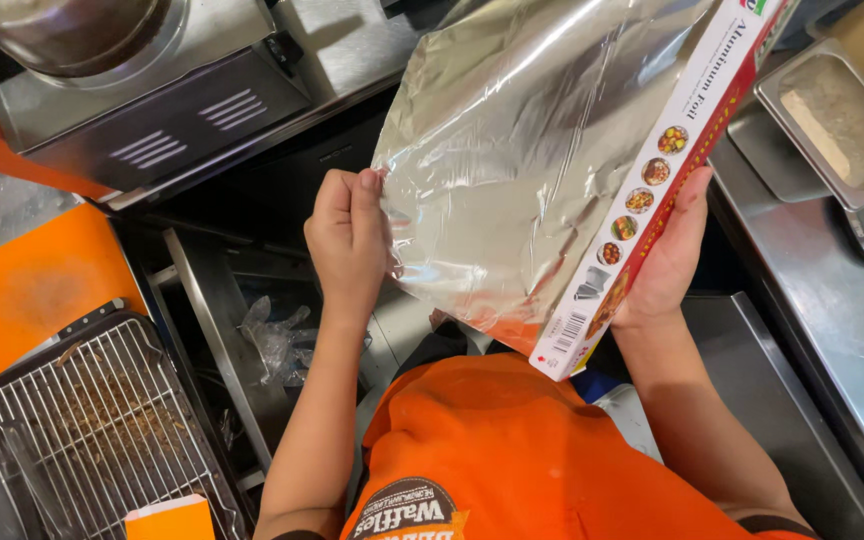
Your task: The person cleans a stirrer with a cloth, prepares an aluminum foil container, checks a waffle in a waffle iron, labels the container with a marker, and places items into a refrigerator.
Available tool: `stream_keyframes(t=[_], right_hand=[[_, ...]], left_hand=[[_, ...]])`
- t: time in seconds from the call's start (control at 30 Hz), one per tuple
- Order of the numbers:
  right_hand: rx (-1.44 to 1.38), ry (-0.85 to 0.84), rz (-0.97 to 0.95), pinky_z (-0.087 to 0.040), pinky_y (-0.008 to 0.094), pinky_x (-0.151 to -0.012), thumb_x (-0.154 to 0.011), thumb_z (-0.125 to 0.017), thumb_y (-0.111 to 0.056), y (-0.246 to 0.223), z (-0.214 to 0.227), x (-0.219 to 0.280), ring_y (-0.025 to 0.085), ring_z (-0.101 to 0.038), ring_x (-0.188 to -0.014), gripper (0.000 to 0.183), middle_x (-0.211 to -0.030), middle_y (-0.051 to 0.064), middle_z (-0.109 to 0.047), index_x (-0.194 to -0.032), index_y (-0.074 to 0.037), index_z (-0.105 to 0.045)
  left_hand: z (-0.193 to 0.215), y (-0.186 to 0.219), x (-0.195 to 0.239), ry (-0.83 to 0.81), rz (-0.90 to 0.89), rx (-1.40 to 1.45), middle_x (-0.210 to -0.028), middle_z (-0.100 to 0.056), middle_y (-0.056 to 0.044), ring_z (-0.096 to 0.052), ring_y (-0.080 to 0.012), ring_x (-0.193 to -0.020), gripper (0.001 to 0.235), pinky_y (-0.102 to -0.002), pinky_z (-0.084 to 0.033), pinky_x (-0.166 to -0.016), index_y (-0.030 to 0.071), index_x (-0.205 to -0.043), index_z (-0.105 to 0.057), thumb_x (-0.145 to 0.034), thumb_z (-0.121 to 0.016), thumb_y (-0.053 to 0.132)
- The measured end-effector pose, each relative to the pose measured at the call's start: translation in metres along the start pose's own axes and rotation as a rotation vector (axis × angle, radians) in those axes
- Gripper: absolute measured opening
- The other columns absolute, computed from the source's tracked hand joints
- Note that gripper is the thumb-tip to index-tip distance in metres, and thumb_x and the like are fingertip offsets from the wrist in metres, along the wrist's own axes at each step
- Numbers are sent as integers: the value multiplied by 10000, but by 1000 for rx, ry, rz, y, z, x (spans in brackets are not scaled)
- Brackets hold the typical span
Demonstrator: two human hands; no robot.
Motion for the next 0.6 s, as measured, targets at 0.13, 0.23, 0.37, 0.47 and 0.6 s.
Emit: stream_keyframes(t=[0.13, 0.23, 0.37, 0.47, 0.6], right_hand=[[-24, 268, -77, -529, 380, -1140, -1093, -366, -474, 5, -9, -5, 202, -641, -1267, 529, -1373, 48, -641, -1444, -108, -520], [-21, 178, -75, -503, 377, -1129, -1178, -376, -481, 7, -11, -6, 212, -615, -1270, 500, -1409, 74, -603, -1469, -93, -495], [-64, 156, -127, -500, 405, -1165, -1162, -370, -512, 6, -20, -8, 238, -588, -1295, 566, -1443, 83, -561, -1526, -91, -472], [-93, 190, -189, -497, 432, -1173, -1105, -360, -540, 6, -29, -11, 261, -596, -1337, 639, -1480, 101, -573, -1544, -90, -472], [-122, 217, -212, -475, 432, -1217, -1111, -367, -523, 12, -30, -12, 265, -582, -1363, 625, -1478, 104, -574, -1542, -83, -473]], left_hand=[[-6, -8, 3, 53, -211, -21, -778, -691, -6, -568, -20, -651, 288, -206, -480, -605, 29, -918, -612, -1127, -589, 225], [-7, -17, 4, 45, -194, -50, -684, -650, 1, -601, -24, -589, 243, -192, -476, -559, 30, -931, -629, -1092, -587, 207], [-6, -27, 1, 52, -294, -100, -698, -631, -18, -573, -54, -616, 237, -213, -475, -581, 22, -940, -621, -1114, -598, 181], [-9, -31, -1, 48, -315, -115, -688, -629, -20, -559, -60, -605, 237, -222, -467, -567, 24, -928, -610, -1112, -600, 174], [-15, -34, -3, 12, -273, -61, -661, -634, -4, -618, -41, -584, 247, -214, -480, -540, 32, -906, -583, -1099, -593, 186]])
Point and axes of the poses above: each hand's wrist, its own x-axis away from the middle knuckle, its own z-axis out of the back of the hand, y = z × x, the point moved 1 cm from there along -x, towards the middle knuckle
